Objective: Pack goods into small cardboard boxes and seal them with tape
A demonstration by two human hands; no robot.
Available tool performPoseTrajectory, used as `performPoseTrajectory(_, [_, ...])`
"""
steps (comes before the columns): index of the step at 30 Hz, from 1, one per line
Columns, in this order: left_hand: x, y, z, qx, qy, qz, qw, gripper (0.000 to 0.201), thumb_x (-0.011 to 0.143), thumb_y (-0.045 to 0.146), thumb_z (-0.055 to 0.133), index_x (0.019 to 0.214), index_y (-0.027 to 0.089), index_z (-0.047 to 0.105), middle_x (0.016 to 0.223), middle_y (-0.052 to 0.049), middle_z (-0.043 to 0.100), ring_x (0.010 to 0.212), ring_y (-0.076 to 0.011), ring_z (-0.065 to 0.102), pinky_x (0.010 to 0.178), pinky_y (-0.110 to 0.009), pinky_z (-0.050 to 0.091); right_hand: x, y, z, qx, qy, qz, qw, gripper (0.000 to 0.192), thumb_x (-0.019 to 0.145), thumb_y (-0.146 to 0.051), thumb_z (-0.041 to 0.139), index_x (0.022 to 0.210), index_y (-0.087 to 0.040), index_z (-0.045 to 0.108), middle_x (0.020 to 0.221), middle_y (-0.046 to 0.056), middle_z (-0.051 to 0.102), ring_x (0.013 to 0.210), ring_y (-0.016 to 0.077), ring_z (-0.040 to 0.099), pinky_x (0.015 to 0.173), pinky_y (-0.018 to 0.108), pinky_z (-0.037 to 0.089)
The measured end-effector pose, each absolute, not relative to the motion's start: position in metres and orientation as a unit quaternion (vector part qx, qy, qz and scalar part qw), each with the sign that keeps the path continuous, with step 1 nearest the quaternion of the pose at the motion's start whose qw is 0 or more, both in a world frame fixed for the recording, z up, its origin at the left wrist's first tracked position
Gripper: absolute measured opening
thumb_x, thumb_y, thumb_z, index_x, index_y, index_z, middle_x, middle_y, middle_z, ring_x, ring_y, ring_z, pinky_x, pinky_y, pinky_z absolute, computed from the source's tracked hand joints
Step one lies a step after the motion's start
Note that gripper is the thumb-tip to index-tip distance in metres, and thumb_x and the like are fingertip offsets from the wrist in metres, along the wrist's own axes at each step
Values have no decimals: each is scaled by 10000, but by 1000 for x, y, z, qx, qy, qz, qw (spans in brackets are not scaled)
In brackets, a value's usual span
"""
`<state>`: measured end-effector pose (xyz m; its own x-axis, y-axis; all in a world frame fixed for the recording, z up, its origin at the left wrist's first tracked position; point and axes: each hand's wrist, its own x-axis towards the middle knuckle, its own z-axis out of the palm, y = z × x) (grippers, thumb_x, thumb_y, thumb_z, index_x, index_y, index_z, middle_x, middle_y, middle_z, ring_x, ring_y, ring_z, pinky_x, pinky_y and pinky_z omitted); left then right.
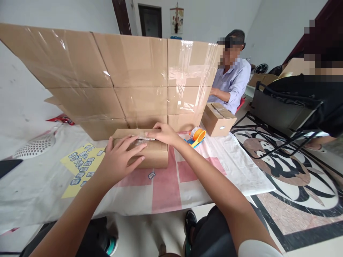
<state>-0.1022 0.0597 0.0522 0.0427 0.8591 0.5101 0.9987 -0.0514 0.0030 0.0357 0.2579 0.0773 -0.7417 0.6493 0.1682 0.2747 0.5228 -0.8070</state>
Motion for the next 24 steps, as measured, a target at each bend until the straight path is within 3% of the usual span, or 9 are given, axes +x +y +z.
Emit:
performPoseTrajectory(3, [-102,60,52,-697,-666,-192,184,355,1018,367,516,1318,298,692,1479,-140,598,1397,-398,534,1165,-800,237,38,259,78,-286,-860,364,214,372,711,-527,771,838,-207,631,845,-27,620,822,175,562,690,275,375])
performPoseTrajectory(12, [-94,60,52,-701,-661,-204,175,356,1017,362,516,1309,250,688,1570,-133,526,1457,-389,477,1194,-768,228,31,261,66,-278,-822,413,278,327,769,-506,702,722,-186,660,657,-35,589,681,146,529,649,284,371])
performPoseTrajectory(16, [-91,58,57,-712,-659,-197,139,396,1021,379,513,1384,266,624,1502,-83,605,1453,-384,486,1202,-801,140,29,262,64,-292,-795,444,293,241,746,-420,697,709,-181,690,623,-29,588,661,150,525,651,291,373])
performPoseTrajectory(21, [-89,54,60,-718,-649,-208,141,417,999,351,548,1404,263,601,1502,-78,605,1454,-365,489,1242,-748,89,25,267,57,-300,-750,482,340,147,727,-300,626,743,-175,700,720,8,655,726,169,569,714,301,440])
performPoseTrajectory(24, [-83,46,60,-743,-602,-240,167,297,980,315,570,1248,262,688,1424,-56,673,1335,-315,604,1257,-662,166,25,274,50,-314,-711,490,395,123,715,-277,601,782,-189,653,802,16,660,784,175,588,775,308,481])
